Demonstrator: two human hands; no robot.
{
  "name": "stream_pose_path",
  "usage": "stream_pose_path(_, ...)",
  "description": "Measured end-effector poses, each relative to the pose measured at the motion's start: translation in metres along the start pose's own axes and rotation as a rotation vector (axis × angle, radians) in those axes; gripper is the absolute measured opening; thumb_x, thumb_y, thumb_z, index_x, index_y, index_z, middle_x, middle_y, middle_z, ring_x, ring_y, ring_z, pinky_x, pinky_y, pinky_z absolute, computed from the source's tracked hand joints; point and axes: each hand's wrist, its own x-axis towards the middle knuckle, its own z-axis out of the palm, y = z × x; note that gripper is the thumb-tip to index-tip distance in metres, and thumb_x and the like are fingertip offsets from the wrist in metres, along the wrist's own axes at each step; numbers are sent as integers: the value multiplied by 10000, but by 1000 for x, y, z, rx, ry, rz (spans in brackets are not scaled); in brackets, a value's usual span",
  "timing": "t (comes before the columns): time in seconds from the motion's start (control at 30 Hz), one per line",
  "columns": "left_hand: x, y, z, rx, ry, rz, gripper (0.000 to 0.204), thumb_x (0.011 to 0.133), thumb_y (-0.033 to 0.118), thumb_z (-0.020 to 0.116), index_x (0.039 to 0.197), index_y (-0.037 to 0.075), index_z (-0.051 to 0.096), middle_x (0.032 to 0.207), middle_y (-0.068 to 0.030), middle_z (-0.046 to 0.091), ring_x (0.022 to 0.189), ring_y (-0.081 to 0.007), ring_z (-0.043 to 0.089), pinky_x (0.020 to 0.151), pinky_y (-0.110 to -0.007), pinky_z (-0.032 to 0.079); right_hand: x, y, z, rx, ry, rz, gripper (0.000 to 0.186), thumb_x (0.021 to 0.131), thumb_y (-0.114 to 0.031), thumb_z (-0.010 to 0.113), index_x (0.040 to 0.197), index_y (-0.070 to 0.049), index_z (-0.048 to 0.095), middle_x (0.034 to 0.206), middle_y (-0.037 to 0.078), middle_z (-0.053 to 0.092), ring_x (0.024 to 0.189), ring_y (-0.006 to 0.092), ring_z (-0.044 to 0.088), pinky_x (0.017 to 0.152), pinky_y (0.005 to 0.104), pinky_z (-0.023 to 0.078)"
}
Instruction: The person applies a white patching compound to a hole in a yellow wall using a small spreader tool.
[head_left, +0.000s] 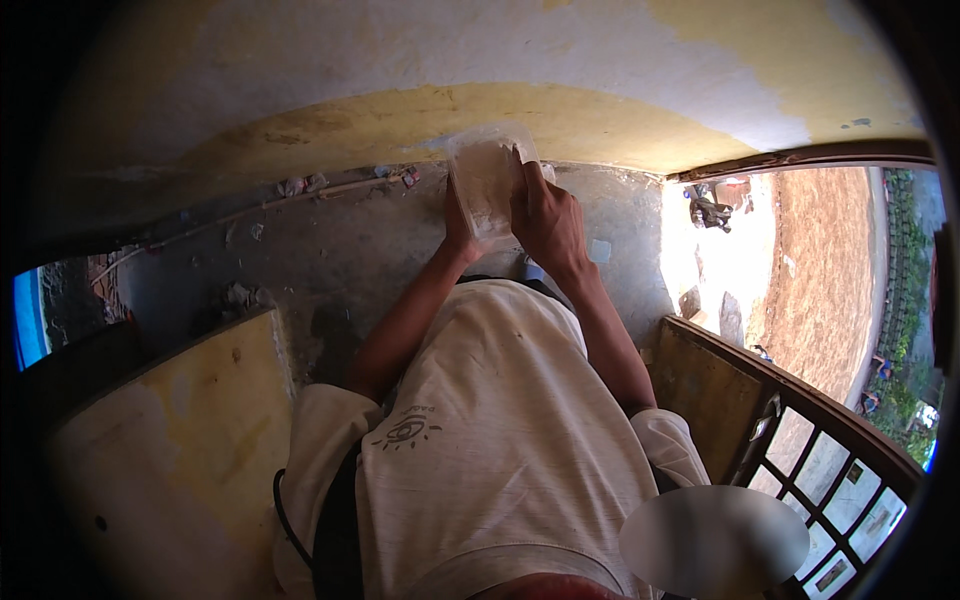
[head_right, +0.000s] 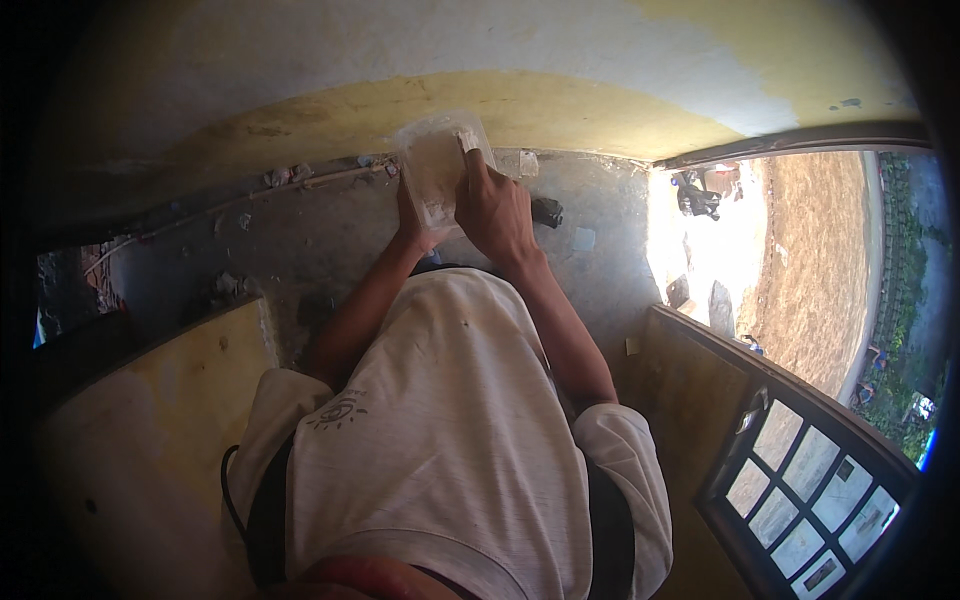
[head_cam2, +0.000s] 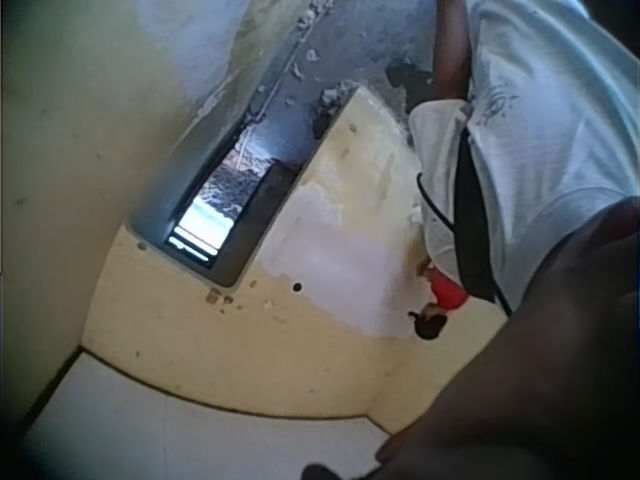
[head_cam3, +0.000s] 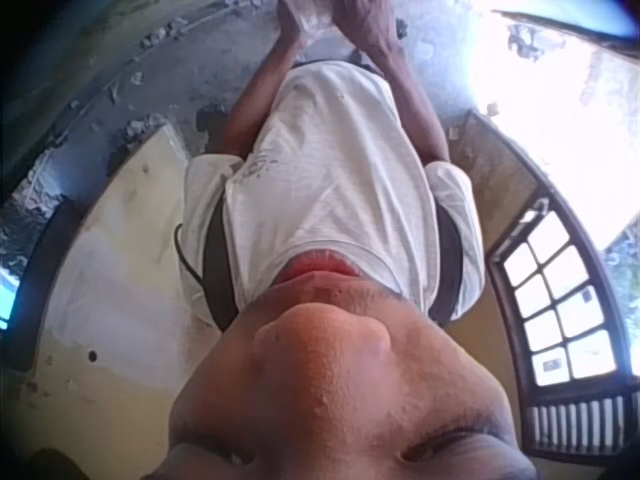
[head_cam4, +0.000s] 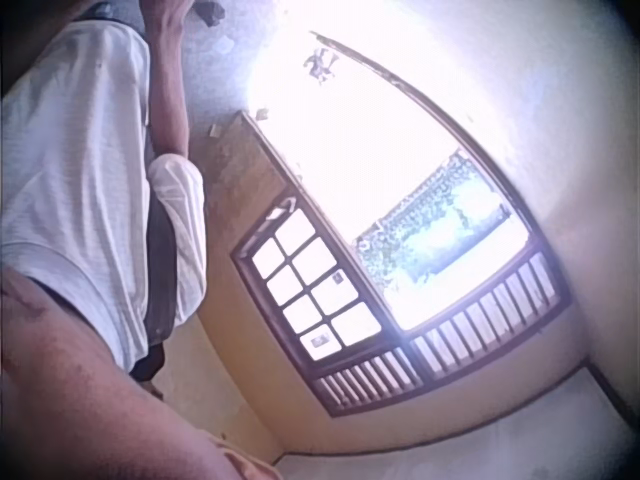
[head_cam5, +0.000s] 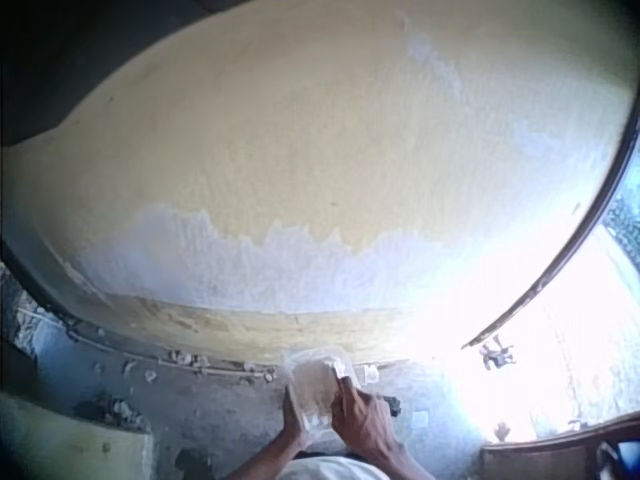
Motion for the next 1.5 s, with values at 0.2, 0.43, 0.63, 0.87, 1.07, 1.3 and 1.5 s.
stream_pose_path(0.2, -1, 0, -5, -16, -33, -75, 664, 1039, 610, 267, 1515, 175, 425, 1488, -93, 509, 1350, -298, 517, 1128, -510, 419, 8, -6, -7, 86, 65, -30, 352, 919, -108, 593, 1259, -60, 516, 727, 232, 664, 640, 465, 646, 565, 545, 506)
stream_pose_path(0.43, 3, 3, -2, 48, -14, -45, 678, 1039, 613, 257, 1520, 163, 419, 1482, -98, 514, 1346, -298, 521, 1131, -502, 423, 4, 16, 2, 24, 42, -21, 349, 928, -110, 593, 1263, -51, 512, 731, 244, 662, 640, 464, 649, 565, 547, 509)
stream_pose_path(0.63, -1, 3, 6, 20, -43, -34, 668, 1038, 602, 276, 1524, 165, 416, 1484, -98, 520, 1343, -298, 527, 1125, -495, 432, 9, -1, -7, 154, 90, -29, 329, 913, -111, 603, 1228, -47, 536, 730, 250, 661, 634, 466, 646, 566, 556, 507)
stream_pose_path(0.87, 1, 3, 6, 9, -50, -48, 662, 1043, 600, 257, 1510, 164, 431, 1461, -92, 539, 1321, -291, 546, 1111, -492, 442, 4, 12, -3, 29, 57, 37, 372, 922, -113, 604, 1285, -56, 544, 766, 249, 663, 677, 462, 655, 572, 524, 513)
stream_pose_path(1.07, -4, 3, 9, 17, 17, -69, 698, 1042, 620, 229, 1548, 161, 371, 1516, -108, 482, 1352, -303, 521, 1116, -495, 439, 8, -1, 3, 98, 44, -17, 394, 901, -113, 607, 1282, -61, 524, 755, 247, 670, 648, 470, 648, 568, 551, 513)
stream_pose_path(1.3, 1, 0, 6, 51, 7, 3, 651, 1051, 590, 240, 1508, 161, 417, 1476, -88, 518, 1332, -297, 531, 1113, -488, 437, 0, -9, 7, 137, 50, -57, 407, 921, -115, 585, 1318, -63, 514, 742, 249, 657, 644, 469, 646, 578, 560, 517)
stream_pose_path(1.5, -2, 0, 9, 48, -21, 27, 635, 1057, 568, 247, 1527, 169, 398, 1494, -84, 504, 1353, -289, 513, 1135, -489, 416, 3, -21, -1, 174, 113, -14, 416, 928, -123, 578, 1334, -66, 510, 729, 246, 657, 661, 465, 656, 587, 557, 523)
